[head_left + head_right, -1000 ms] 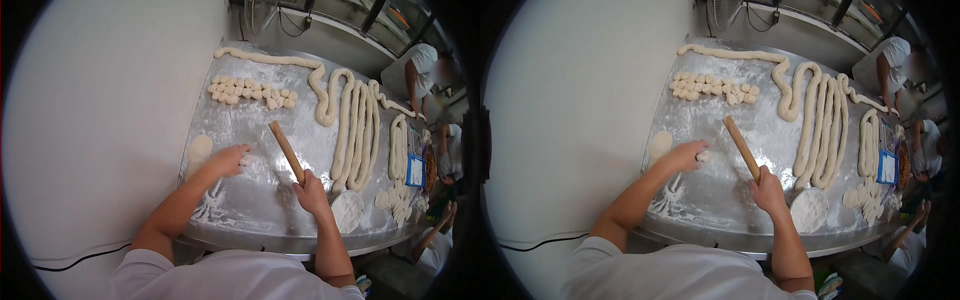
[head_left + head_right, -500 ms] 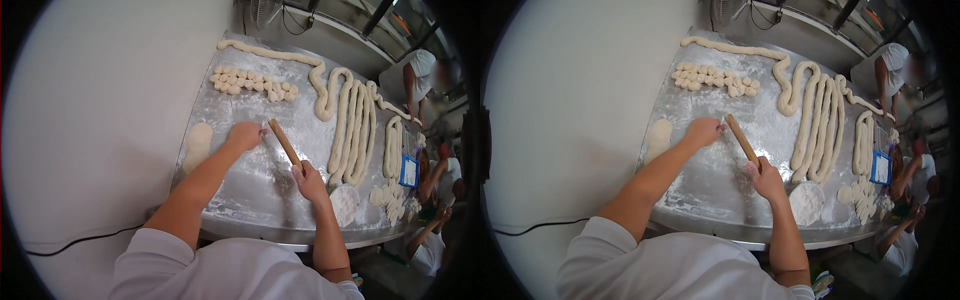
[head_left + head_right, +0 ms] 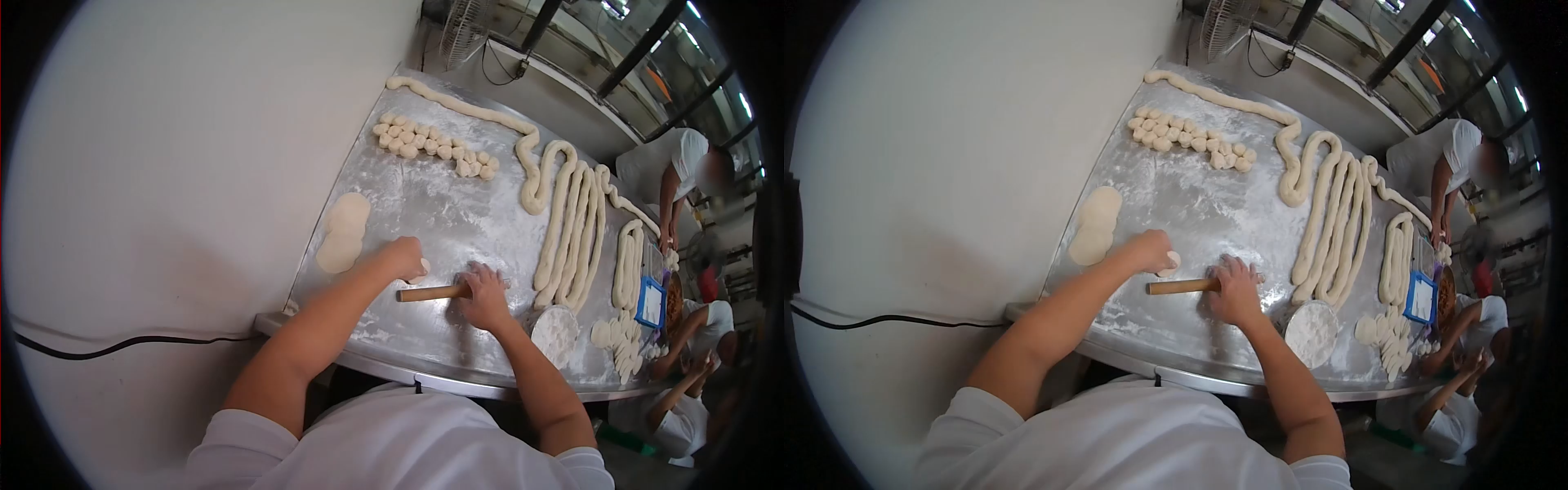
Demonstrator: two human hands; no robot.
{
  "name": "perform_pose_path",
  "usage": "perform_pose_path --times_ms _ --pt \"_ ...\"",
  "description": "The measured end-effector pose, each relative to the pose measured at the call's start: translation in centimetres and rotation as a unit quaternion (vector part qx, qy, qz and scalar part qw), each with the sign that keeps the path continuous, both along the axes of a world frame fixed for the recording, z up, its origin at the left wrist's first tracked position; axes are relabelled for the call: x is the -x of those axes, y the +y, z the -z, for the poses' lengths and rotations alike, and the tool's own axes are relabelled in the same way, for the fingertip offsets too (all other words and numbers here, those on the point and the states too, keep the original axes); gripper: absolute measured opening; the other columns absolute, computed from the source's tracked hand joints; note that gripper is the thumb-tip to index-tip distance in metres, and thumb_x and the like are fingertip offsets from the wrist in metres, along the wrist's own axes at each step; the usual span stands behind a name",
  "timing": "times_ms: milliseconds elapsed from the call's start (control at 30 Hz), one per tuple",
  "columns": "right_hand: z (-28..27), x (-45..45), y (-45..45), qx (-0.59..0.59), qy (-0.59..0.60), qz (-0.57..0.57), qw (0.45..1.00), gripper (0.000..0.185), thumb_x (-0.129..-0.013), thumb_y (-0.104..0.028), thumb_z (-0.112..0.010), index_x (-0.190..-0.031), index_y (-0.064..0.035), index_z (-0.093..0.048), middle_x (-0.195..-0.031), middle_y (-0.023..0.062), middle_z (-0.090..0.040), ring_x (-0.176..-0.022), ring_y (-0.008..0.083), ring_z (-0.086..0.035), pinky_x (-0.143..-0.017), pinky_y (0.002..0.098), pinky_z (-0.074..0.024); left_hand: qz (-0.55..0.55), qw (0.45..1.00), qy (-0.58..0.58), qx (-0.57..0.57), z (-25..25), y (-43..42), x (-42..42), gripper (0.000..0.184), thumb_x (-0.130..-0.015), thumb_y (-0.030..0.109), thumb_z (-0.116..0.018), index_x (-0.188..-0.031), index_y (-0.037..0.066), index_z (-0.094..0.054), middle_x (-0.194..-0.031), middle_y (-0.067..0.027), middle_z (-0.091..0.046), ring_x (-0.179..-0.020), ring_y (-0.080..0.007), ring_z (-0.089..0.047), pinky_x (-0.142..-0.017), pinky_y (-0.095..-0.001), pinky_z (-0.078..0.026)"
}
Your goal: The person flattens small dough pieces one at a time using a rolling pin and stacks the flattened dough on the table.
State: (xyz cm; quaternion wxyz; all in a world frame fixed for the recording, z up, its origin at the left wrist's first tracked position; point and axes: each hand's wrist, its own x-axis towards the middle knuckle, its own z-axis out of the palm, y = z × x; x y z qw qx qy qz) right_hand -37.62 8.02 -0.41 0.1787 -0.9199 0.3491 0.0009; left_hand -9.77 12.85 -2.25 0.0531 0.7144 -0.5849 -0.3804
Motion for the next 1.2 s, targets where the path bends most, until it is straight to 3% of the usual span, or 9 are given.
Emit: perform_pose_path --times_ms 67,267,500,600,700,800,900,1067,1200 --pt "1.5 -0.9 1.3 -0.015 -0.011 0.021 1.000 0.068 -0.104 -0.047 -0.063 -0.158 -0.0058 -0.054 -0.170 0.0276 -0.041 -0.159 0.0495 -0.034 -0.127 0.0732 -0.0201 -0.014 1.000 -0.002 -0.007 -0.6 0.1 1.0 0.038 -0.081 0.034 -0.087 -0.095 -0.001 -0.083 -0.106 -0.0296 -0.079 -0.097 -0.0420 -0.080 -0.090 -0.0477 -0.064" --pt "2.4 -9.1 -2.5 0.086 0.029 0.032 0.995 0.074 -0.107 -0.050 -0.055 -0.165 -0.0058 -0.046 -0.176 0.0239 -0.034 -0.160 0.0489 -0.033 -0.128 0.0701 -0.0218 -0.035 0.999 -0.012 0.039 -3.7 0.8 0.7 0.034 -0.089 0.038 -0.080 -0.096 0.005 -0.085 -0.096 -0.0234 -0.079 -0.096 -0.0431 -0.077 -0.090 -0.0521 -0.061" --pt "2.4 -15.9 -7.6 0.110 -0.036 0.075 0.990 0.074 -0.107 -0.046 -0.055 -0.166 -0.0030 -0.042 -0.173 0.0234 -0.039 -0.159 0.0468 -0.035 -0.130 0.0661 -0.0223 -0.093 0.989 0.004 0.117 1.1 -1.4 -0.9 0.039 -0.094 0.041 -0.076 -0.095 0.002 -0.083 -0.105 -0.0256 -0.080 -0.103 -0.0421 -0.077 -0.092 -0.0504 -0.061" --pt "2.4 -10.3 -3.6 0.091 -0.039 0.049 0.994 0.069 -0.108 -0.044 -0.055 -0.162 -0.0020 -0.048 -0.171 0.0233 -0.043 -0.156 0.0460 -0.039 -0.129 0.0666 -0.0228 -0.093 0.991 0.043 0.083 0.3 -1.5 -0.8 0.038 -0.098 0.038 -0.073 -0.106 0.002 -0.082 -0.099 -0.0257 -0.079 -0.095 -0.0448 -0.077 -0.088 -0.0513 -0.061" --pt "2.8 -2.0 1.4 0.055 -0.030 0.013 0.998 0.058 -0.108 -0.040 -0.056 -0.160 -0.0138 -0.055 -0.172 0.0202 -0.042 -0.154 0.0494 -0.040 -0.125 0.0732 -0.0209 -0.154 0.962 0.222 -0.033 -0.1 -1.3 -1.6 0.041 -0.097 0.035 -0.074 -0.107 -0.004 -0.081 -0.100 -0.0280 -0.079 -0.095 -0.0438 -0.078 -0.086 -0.0492 -0.062" --pt "2.7 -1.9 1.0 0.067 0.009 0.017 0.998 0.061 -0.108 -0.042 -0.053 -0.162 -0.0135 -0.053 -0.174 0.0216 -0.038 -0.156 0.0495 -0.038 -0.126 0.0728 -0.0211 -0.073 0.971 0.184 -0.130 0.9 -0.9 -2.1 0.042 -0.093 0.032 -0.075 -0.107 -0.007 -0.080 -0.100 -0.0292 -0.079 -0.095 -0.0420 -0.079 -0.085 -0.0475 -0.063" --pt "1.9 -10.4 -3.5 0.090 0.043 0.063 0.993 0.069 -0.109 -0.045 -0.051 -0.168 -0.0097 -0.044 -0.176 0.0259 -0.033 -0.158 0.0506 -0.034 -0.127 0.0686 -0.0232 -0.041 0.998 -0.003 -0.048 -3.3 -0.3 -1.8 0.038 -0.091 0.034 -0.075 -0.100 -0.002 -0.084 -0.106 -0.0276 -0.080 -0.099 -0.0388 -0.080 -0.086 -0.0479 -0.063" --pt "2.5 -16.5 -8.0 0.095 -0.028 0.109 0.989 0.076 -0.108 -0.044 -0.054 -0.166 0.0025 -0.038 -0.176 0.0251 -0.034 -0.157 0.0460 -0.037 -0.129 0.0628 -0.0249 -0.134 0.987 -0.023 0.091 -0.8 -0.8 -2.1 0.038 -0.092 0.034 -0.076 -0.103 -0.001 -0.083 -0.103 -0.0263 -0.080 -0.097 -0.0414 -0.079 -0.089 -0.0486 -0.062" --pt "3.3 -8.9 -2.8 0.084 -0.029 0.078 0.993 0.067 -0.110 -0.040 -0.053 -0.164 -0.0015 -0.044 -0.172 0.0243 -0.039 -0.156 0.0471 -0.038 -0.129 0.0663 -0.0206 -0.153 0.979 0.048 0.129 1.6 -1.2 -2.6 0.042 -0.095 0.040 -0.076 -0.101 -0.001 -0.082 -0.102 -0.0245 -0.080 -0.098 -0.0429 -0.077 -0.089 -0.0492 -0.061"
